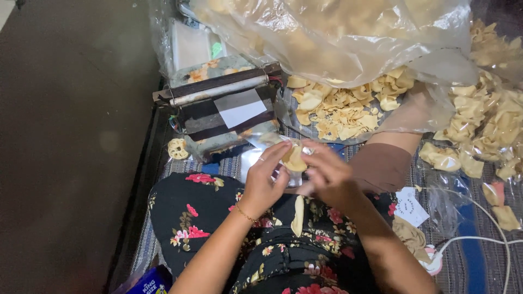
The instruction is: Filling small plastic bags with fried chips from a large pile on the floor.
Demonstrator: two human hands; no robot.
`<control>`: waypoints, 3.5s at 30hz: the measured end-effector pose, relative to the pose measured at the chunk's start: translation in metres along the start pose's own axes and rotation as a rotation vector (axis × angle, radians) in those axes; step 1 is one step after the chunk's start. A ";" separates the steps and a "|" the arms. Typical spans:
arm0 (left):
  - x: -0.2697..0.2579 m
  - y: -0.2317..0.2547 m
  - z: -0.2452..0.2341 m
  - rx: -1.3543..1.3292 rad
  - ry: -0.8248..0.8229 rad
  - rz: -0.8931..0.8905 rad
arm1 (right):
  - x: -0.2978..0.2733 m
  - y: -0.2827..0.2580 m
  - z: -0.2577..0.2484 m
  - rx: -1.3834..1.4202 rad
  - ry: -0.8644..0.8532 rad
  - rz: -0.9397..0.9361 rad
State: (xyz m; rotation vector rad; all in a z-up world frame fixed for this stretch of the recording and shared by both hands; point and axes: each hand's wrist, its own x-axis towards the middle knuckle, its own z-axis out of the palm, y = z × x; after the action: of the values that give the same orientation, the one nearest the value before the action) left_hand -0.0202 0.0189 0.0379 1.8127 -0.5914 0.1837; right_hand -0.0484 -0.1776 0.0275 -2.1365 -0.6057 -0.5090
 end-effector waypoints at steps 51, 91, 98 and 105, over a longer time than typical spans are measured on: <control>-0.092 -0.037 0.010 -0.809 -0.559 -0.650 | -0.031 0.005 -0.025 0.349 -0.618 0.446; -0.123 -0.068 -0.012 -0.846 -0.661 -0.919 | -0.072 0.342 -0.051 -0.222 -0.059 0.685; -0.112 -0.095 -0.011 -0.889 -0.620 -0.946 | -0.062 0.377 -0.039 -0.593 -0.460 0.757; -0.103 -0.099 -0.011 -0.893 -0.506 -0.938 | -0.059 0.365 -0.055 -0.227 -0.349 0.649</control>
State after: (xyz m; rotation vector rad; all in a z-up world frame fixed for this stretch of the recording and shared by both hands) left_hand -0.0591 0.0803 -0.0850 1.0656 -0.0571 -1.0391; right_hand 0.1087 -0.4311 -0.1976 -2.4918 -0.0077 0.1647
